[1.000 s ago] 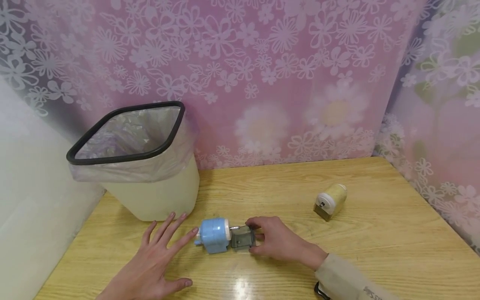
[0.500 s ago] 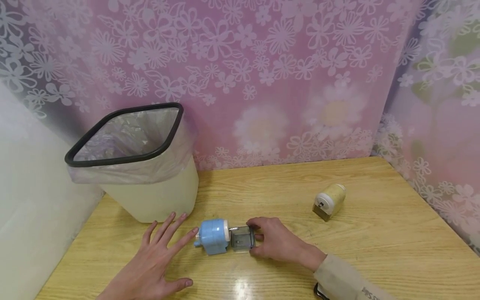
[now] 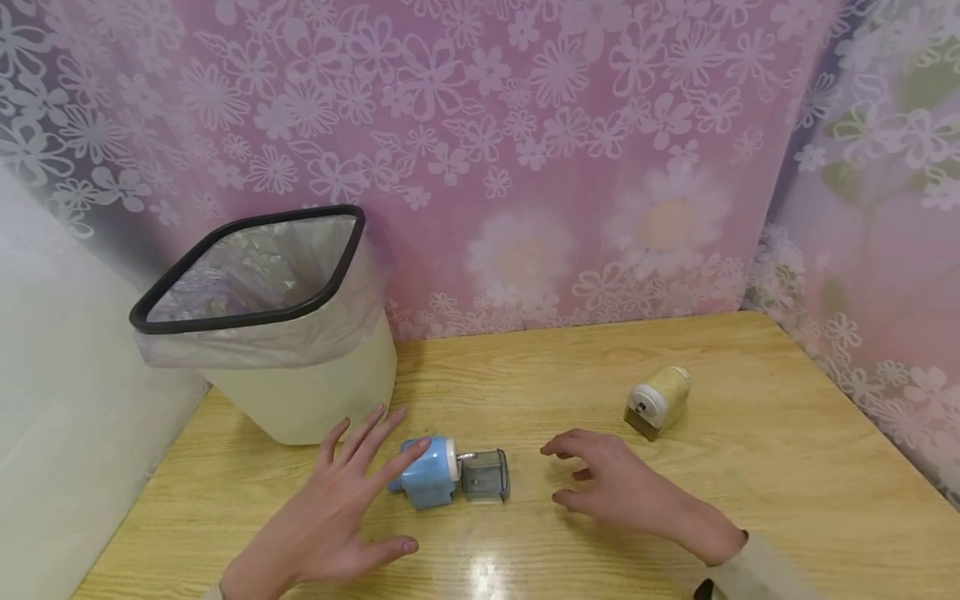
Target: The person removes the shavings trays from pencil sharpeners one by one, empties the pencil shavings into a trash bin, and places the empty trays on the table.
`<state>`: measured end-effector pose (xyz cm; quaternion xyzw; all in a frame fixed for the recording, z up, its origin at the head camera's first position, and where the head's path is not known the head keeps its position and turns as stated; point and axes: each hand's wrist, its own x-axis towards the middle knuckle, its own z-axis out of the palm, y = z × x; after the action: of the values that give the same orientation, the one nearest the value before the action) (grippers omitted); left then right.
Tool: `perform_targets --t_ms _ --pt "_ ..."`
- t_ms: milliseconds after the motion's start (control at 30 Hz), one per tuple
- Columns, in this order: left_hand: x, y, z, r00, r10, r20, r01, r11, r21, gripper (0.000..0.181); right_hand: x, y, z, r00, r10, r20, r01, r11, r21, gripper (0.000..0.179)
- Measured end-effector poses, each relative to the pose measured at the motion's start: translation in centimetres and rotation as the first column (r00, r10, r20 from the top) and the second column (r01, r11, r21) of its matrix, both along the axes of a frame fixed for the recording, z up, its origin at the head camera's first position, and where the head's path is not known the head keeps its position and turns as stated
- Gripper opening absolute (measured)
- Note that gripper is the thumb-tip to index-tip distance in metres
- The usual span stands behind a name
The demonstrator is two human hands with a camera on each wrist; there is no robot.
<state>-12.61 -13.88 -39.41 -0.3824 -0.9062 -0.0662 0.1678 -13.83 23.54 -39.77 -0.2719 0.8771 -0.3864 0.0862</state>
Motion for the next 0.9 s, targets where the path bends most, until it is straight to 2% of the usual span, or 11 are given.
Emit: perform_targets --t_ms 200,367,567,733,900 --pt "-0.8 2.2 0.9 0.997 -0.080 0.011 0.080 0.997 0.014 0.102 0.8 4.6 0.6 0.995 -0.032 -0.092 0.039 0.996 0.076 0.045" --pt "-1.3 4.0 1.3 0.990 -0.138 0.008 0.138 0.990 0.002 0.099 1.2 7.9 1.0 0.996 -0.025 -0.091 0.038 0.989 0.142 0.041" --pt "-1.6 7.3 1.9 0.977 -0.210 0.037 0.211 0.977 -0.018 0.099 1.7 11.4 1.0 0.996 -0.011 -0.086 0.030 0.976 0.215 0.038" --pt "-2.0 10.7 2.1 0.967 -0.251 0.039 0.254 0.964 -0.076 0.096 2.0 13.6 1.1 0.992 -0.063 -0.108 0.091 0.954 0.286 0.037" --pt "-2.2 14.0 2.0 0.960 -0.273 0.069 0.280 0.951 -0.130 0.096 2.3 15.4 1.2 0.978 -0.133 -0.159 0.183 0.914 0.362 0.036"
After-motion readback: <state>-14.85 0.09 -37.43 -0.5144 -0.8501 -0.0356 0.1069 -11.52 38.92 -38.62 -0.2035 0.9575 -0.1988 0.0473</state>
